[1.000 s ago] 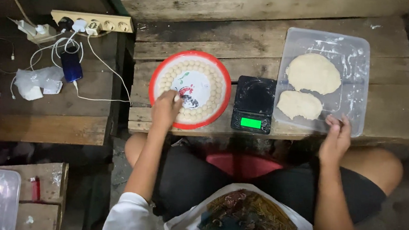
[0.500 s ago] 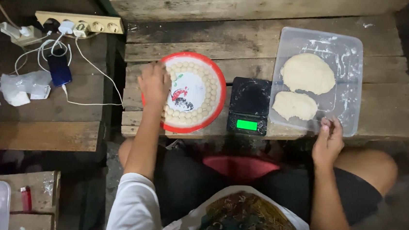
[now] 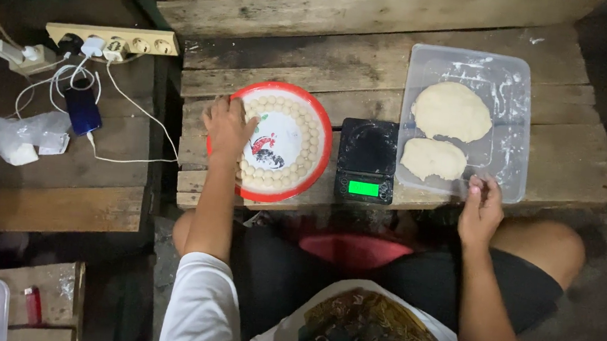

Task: The person is portioning dough by weight using a digital scale and then rolling each portion into a small ball by hand.

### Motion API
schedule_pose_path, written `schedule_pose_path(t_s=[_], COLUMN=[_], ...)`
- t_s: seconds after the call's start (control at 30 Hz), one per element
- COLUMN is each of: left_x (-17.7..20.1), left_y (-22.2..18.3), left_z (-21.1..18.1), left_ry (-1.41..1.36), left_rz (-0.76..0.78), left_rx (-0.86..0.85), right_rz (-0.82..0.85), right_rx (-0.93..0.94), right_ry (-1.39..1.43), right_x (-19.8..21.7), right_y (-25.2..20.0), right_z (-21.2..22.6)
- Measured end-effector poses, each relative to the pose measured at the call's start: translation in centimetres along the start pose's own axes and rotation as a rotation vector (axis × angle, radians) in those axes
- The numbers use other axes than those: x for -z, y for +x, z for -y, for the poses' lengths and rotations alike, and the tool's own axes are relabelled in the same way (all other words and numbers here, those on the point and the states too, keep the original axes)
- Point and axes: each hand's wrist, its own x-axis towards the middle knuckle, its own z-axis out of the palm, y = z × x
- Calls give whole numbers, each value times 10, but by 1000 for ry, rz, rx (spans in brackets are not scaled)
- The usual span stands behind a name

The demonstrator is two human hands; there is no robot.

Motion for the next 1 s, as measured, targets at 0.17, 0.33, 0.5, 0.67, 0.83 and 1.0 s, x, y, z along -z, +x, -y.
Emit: schedule_pose_path(t_s=[0.17, 0.33, 0.5, 0.67, 0.83, 1.0], left_x=[-20, -6, 27, 26, 13, 11], left_y=[9, 5, 0, 1, 3, -4], left_z=[0, 3, 3, -2, -11, -41], left_ry=[-45, -165, -272, -201, -125, -167], left_rz=[-31, 34, 266, 252, 113, -96], left_rx=[33, 104, 112, 114, 61, 1], right_rz=[14, 20, -10, -18, -9, -51], right_rx=[-64, -108, -89, -76, -83, -35], right_ry=[-36, -37, -36, -44, -65, -121], right_x=[-2, -1, -3, -3, -5, -3], right_y=[-1, 0, 0, 0, -2, 1], right_z=[1, -5, -6, -7, -14, -14])
